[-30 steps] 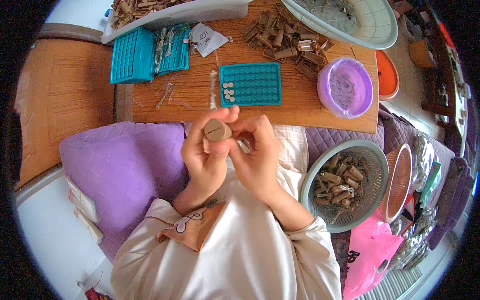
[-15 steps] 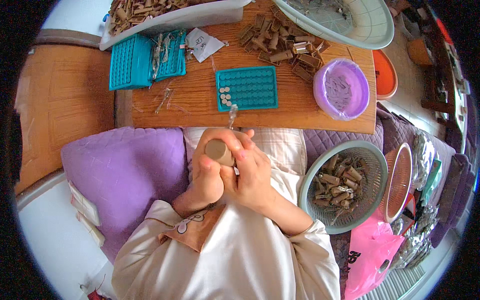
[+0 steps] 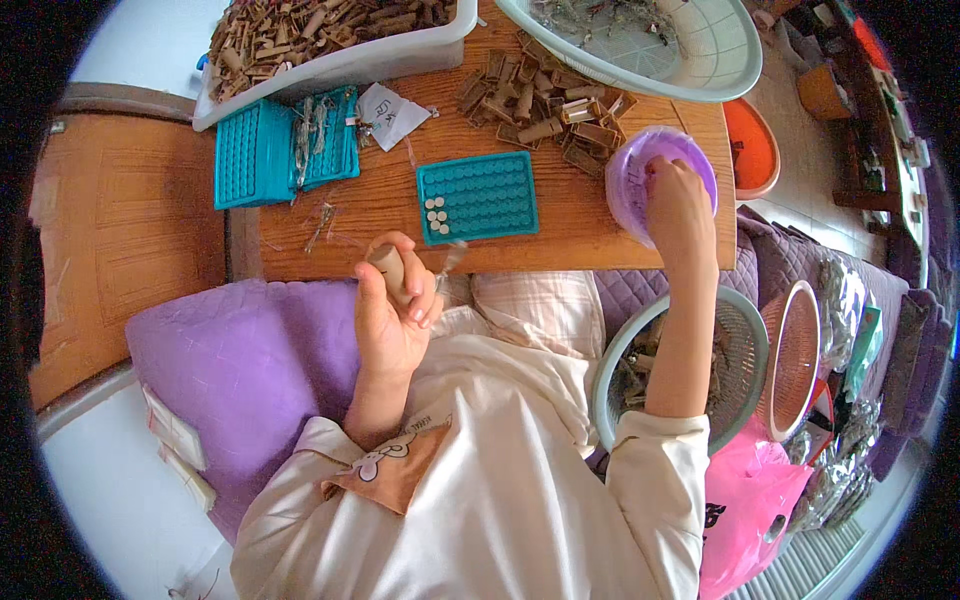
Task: The person assembles small cylindrical components by hand, inserting white discs and metal contacts into cardboard tubes.
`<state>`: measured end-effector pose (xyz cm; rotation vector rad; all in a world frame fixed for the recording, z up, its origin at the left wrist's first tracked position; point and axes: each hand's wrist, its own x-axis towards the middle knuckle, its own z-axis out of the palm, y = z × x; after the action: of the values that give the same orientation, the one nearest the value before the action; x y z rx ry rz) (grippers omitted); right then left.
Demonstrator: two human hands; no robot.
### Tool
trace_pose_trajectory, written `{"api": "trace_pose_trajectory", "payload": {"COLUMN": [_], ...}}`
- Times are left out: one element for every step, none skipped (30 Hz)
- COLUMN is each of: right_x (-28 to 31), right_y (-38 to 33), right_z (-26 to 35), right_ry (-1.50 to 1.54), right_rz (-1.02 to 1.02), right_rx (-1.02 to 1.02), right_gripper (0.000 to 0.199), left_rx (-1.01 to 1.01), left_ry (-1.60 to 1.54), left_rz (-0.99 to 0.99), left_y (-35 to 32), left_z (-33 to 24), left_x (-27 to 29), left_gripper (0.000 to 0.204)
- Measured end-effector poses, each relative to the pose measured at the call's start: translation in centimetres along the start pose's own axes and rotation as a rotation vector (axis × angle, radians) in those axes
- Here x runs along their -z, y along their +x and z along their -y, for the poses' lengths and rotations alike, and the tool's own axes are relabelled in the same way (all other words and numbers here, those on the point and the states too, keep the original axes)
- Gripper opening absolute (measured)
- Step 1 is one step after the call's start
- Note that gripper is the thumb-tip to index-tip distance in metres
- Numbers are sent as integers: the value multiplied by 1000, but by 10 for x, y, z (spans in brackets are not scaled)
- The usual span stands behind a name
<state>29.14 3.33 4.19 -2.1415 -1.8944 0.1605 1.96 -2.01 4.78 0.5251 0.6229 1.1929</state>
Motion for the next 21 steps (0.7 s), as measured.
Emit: {"api": "trace_pose_trajectory", "payload": {"right_x": [-6,-11,-15,-18,-21,-23,-24,-24,-22,-19,-16,-10,-1,8,13,17,22,27,30,32,33], "right_y": [4,7,9,12,13,14,15,15,14,14,13,11,10,8,6,5,4,3,1,0,-2], "right_z": [-5,-9,-12,-15,-17,-20,-22,-23,-25,-24,-22,-19,-8,-1,1,-1,-2,1,0,-3,-3], "right_ry": [-28,-56,-57,-54,-51,-52,-72,-92,-93,-86,-80,-81,-44,-9,-7,93,193,270,270,301,332], "right_rz": [112,223,222,236,251,251,262,274,273,256,239,240,194,142,139,156,173,141,142,122,101], "right_rx": [-9,-19,-19,5,28,27,36,45,41,56,70,69,29,-12,-6,-85,-164,-186,-186,-182,-178], "right_gripper": [17,18,18,17,16,16,17,17,17,17,18,18,17,17,17,17,16,17,17,18,18], "left_rx": [-2,22,47,75,75,70,64,65,78,89,90,109,122,116,154,203,205,251,295,295,335], "left_ry": [0,38,76,105,105,115,126,126,98,69,68,33,1,2,-61,-127,-128,-246,-363,-364,-436], "left_rz": [1,12,24,-10,-10,-14,-17,-16,3,19,19,22,19,18,-35,-86,-86,-28,30,29,22], "left_y": [0,0,0,-1,-1,-1,0,0,0,1,2,4,5,3,2,3,5,6,7,7,8], "left_z": [0,0,0,-2,-1,0,0,0,-1,-1,0,2,1,-1,-3,-4,-4,-4,-4,-4,-4], "left_x": [0,0,0,-4,-4,-3,-3,-3,-3,-2,0,3,5,3,-1,-4,-2,2,5,7,9], "left_gripper": [45,45,46,48,48,48,48,48,46,43,43,39,36,36,33,30,30,29,29,29,29]}}
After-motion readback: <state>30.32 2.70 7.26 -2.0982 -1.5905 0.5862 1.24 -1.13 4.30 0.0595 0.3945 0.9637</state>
